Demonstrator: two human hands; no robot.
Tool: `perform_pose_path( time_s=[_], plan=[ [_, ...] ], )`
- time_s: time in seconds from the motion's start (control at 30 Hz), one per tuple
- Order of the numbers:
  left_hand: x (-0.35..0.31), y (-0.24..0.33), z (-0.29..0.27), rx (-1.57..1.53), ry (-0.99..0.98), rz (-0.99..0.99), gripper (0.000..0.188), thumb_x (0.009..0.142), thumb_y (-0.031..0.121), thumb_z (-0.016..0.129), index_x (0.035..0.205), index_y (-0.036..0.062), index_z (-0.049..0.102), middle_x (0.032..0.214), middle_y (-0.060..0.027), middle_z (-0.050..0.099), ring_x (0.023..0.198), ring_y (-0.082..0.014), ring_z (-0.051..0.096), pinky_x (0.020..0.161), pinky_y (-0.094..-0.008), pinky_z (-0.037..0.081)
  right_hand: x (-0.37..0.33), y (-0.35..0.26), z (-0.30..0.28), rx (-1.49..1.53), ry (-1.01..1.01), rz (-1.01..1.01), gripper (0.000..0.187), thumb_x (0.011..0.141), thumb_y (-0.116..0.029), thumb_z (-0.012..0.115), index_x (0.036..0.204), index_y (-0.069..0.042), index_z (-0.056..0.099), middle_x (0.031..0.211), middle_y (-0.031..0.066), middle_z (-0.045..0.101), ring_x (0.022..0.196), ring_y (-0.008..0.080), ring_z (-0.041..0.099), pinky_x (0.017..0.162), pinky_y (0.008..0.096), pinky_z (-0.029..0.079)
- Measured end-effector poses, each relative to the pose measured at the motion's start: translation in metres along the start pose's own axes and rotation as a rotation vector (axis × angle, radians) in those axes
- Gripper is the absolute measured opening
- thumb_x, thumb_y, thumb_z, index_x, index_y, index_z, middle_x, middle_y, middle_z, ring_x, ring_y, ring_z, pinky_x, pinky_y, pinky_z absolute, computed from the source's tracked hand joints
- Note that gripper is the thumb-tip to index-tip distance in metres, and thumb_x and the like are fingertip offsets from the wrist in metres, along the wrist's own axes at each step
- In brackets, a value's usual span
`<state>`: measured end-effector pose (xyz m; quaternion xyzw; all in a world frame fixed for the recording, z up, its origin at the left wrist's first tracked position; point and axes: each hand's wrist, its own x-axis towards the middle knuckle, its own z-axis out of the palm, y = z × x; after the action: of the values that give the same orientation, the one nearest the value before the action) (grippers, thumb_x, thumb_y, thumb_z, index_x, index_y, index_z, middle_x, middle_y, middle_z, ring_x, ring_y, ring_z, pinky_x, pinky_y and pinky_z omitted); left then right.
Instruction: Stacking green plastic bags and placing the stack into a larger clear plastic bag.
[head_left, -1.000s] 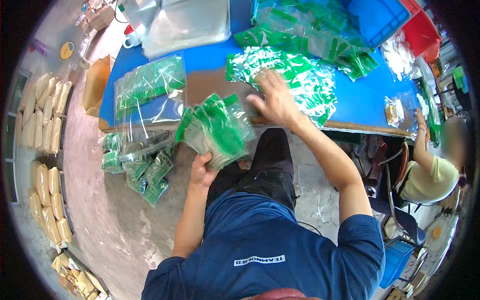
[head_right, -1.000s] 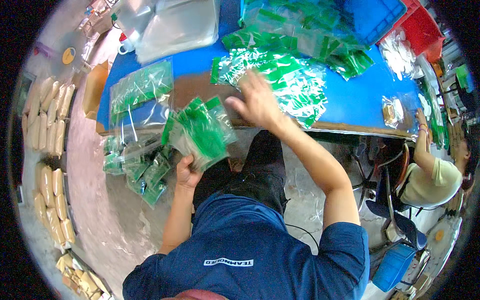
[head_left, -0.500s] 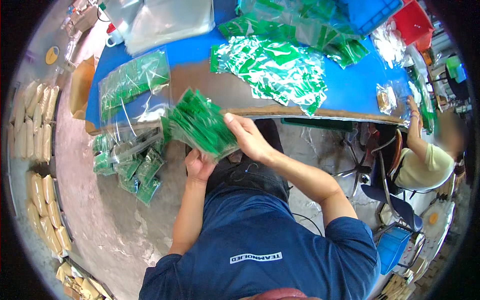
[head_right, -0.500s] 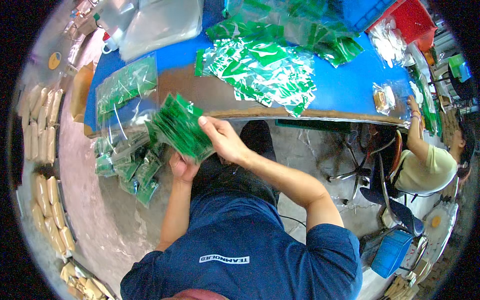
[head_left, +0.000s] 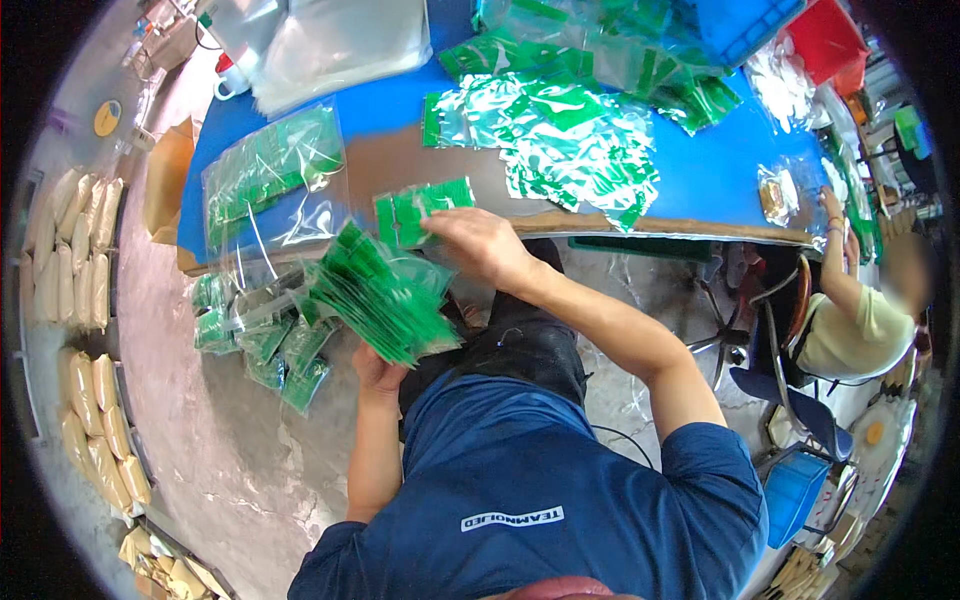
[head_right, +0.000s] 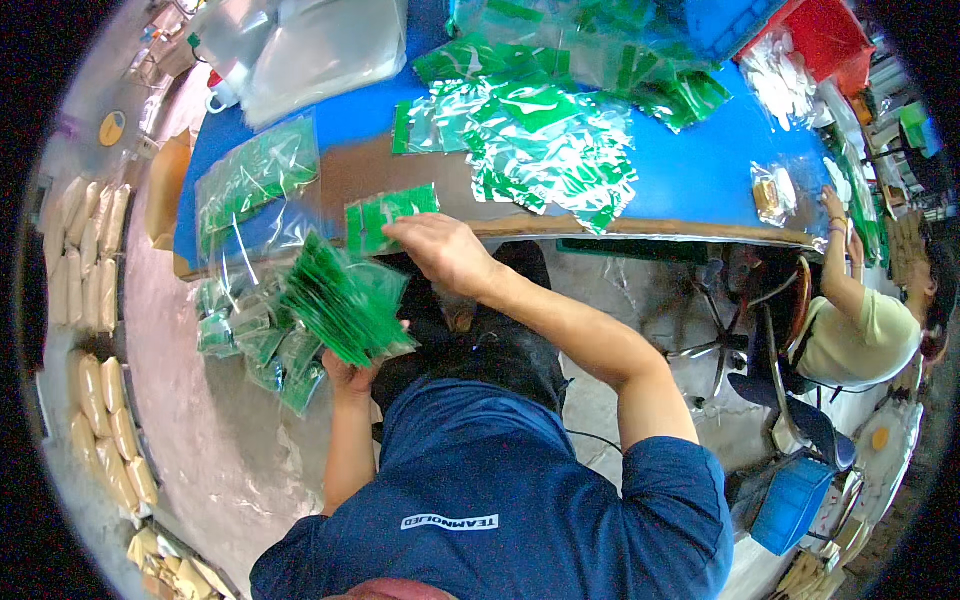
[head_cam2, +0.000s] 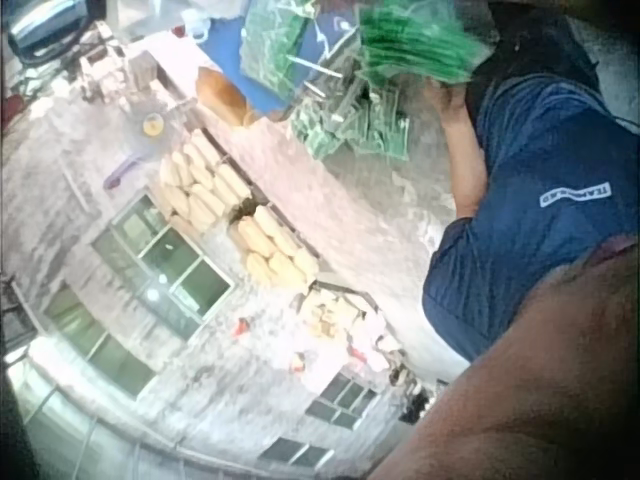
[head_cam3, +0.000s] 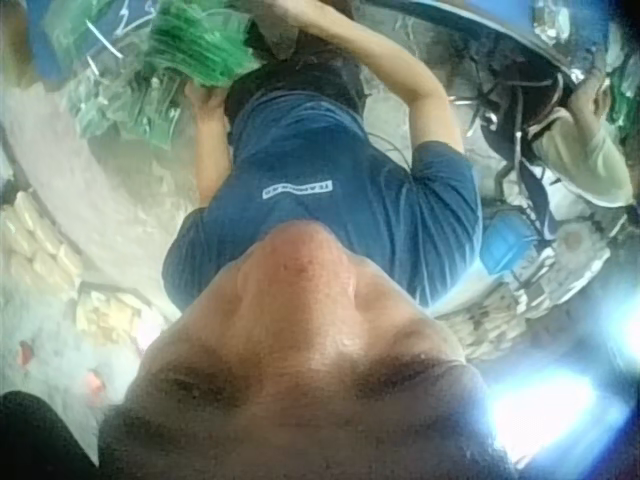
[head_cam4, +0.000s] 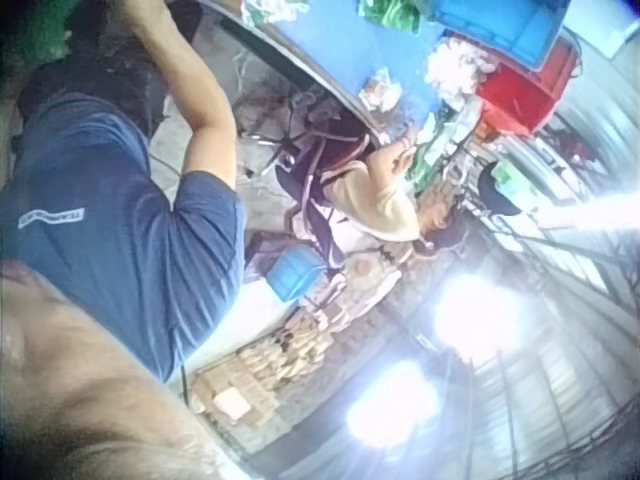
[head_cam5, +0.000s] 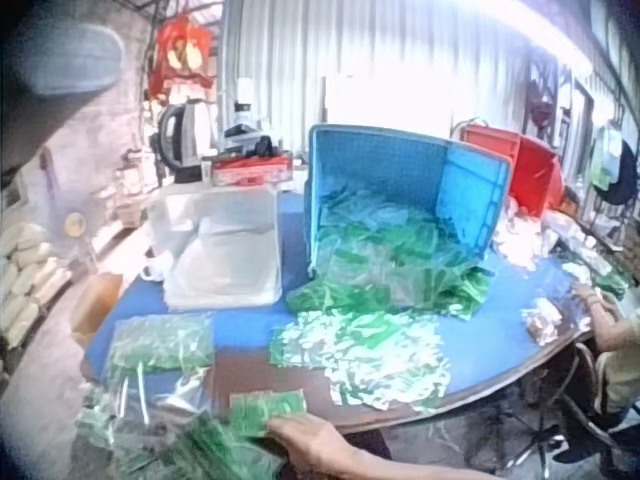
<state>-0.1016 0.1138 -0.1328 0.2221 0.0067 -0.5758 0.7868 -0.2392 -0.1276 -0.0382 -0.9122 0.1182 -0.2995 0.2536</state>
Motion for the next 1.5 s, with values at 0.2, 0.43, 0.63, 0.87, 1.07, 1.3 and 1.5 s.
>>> perform_pose_path(
  time_s=[0.2, 0.43, 0.63, 0.87, 1.07, 1.3, 1.5],
  plan=[
    [0.025, -0.004, 0.018, 0.003, -0.057, -0.005, 0.052, 0.087, 0.018, 0.069, 0.134, 0.0003, 0.054, 0.127, -0.0128, 0.064, 0.118, -0.0306, 0.06, 0.105, -0.0478, 0.046, 0.017, -0.039, -0.021, 0.949, -0.078, 0.597, 0.027, 0.096, -0.013, 0.066, 0.117, 0.002, 0.064, 0.102, 0.0153, 0.073, 0.093, 0.0179, 0.068, 0.08, 0.0313, 0.055],
    [0.041, -0.019, 0.049, -0.021, -0.167, -0.042, 0.055, 0.081, 0.018, 0.075, 0.131, 0.0014, 0.058, 0.128, -0.0104, 0.064, 0.118, -0.0289, 0.06, 0.108, -0.0432, 0.043, 0.049, 0.123, -0.1, -0.66, 0.12, 0.478, 0.059, 0.088, -0.031, 0.07, 0.128, 0.008, 0.05, 0.117, 0.0286, 0.062, 0.106, 0.0446, 0.062, 0.09, 0.0472, 0.052],
    [0.037, -0.01, 0.066, -0.046, -0.224, -0.082, 0.053, 0.08, 0.015, 0.076, 0.129, 0.0029, 0.06, 0.13, -0.01, 0.063, 0.124, -0.0277, 0.057, 0.109, -0.0446, 0.042, 0.05, 0.112, -0.098, -0.672, 0.426, -0.015, 0.034, 0.093, -0.016, 0.063, 0.12, 0.002, 0.057, 0.108, 0.0255, 0.067, 0.094, 0.0394, 0.066, 0.076, 0.0439, 0.056],
    [0.072, 0.001, 0.124, 0.15, -0.166, 0.06, 0.059, 0.077, 0.005, 0.076, 0.133, 0.0044, 0.056, 0.126, -0.0079, 0.062, 0.118, -0.0221, 0.059, 0.101, -0.0376, 0.049, 0.035, -0.033, -0.078, 0.676, -0.123, 0.508, 0.06, 0.097, -0.04, 0.062, 0.133, 0.006, 0.051, 0.126, 0.0227, 0.061, 0.123, 0.0263, 0.055, 0.106, 0.0379, 0.042],
    [0.121, 0.061, 0.172, 1.202, -0.418, 0.386, 0.087, 0.072, 0.009, 0.085, 0.145, 0.0015, 0.04, 0.134, -0.0101, 0.056, 0.126, -0.0202, 0.053, 0.105, -0.0374, 0.045, 0.073, -0.015, -0.08, 0.371, 0.008, 0.149, 0.119, 0.064, -0.027, 0.094, 0.152, 0.004, 0.019, 0.146, 0.0263, 0.042, 0.138, 0.0344, 0.041, 0.116, 0.0408, 0.034],
    [0.153, 0.068, 0.157, 1.216, -0.461, 0.441, 0.124, 0.064, 0.012, 0.094, 0.158, 0.0038, 0.013, 0.146, -0.0127, 0.046, 0.135, -0.0228, 0.044, 0.116, -0.0371, 0.033, 0.055, 0.023, -0.032, 0.406, -0.038, 0.336, 0.115, 0.062, -0.024, 0.092, 0.149, 0.002, 0.021, 0.145, 0.0258, 0.043, 0.135, 0.0357, 0.045, 0.112, 0.0415, 0.038],
    [0.155, 0.057, 0.159, 1.026, -0.485, 0.472, 0.127, 0.066, 0.01, 0.092, 0.16, 0.011, 0.006, 0.15, -0.0123, 0.041, 0.139, -0.0229, 0.041, 0.117, -0.0383, 0.033, 0.053, 0.017, -0.03, 0.343, 0.106, 0.188, 0.101, 0.066, -0.023, 0.09, 0.143, -0.001, 0.029, 0.132, 0.0273, 0.053, 0.121, 0.0422, 0.057, 0.103, 0.0456, 0.046]
  ],
)
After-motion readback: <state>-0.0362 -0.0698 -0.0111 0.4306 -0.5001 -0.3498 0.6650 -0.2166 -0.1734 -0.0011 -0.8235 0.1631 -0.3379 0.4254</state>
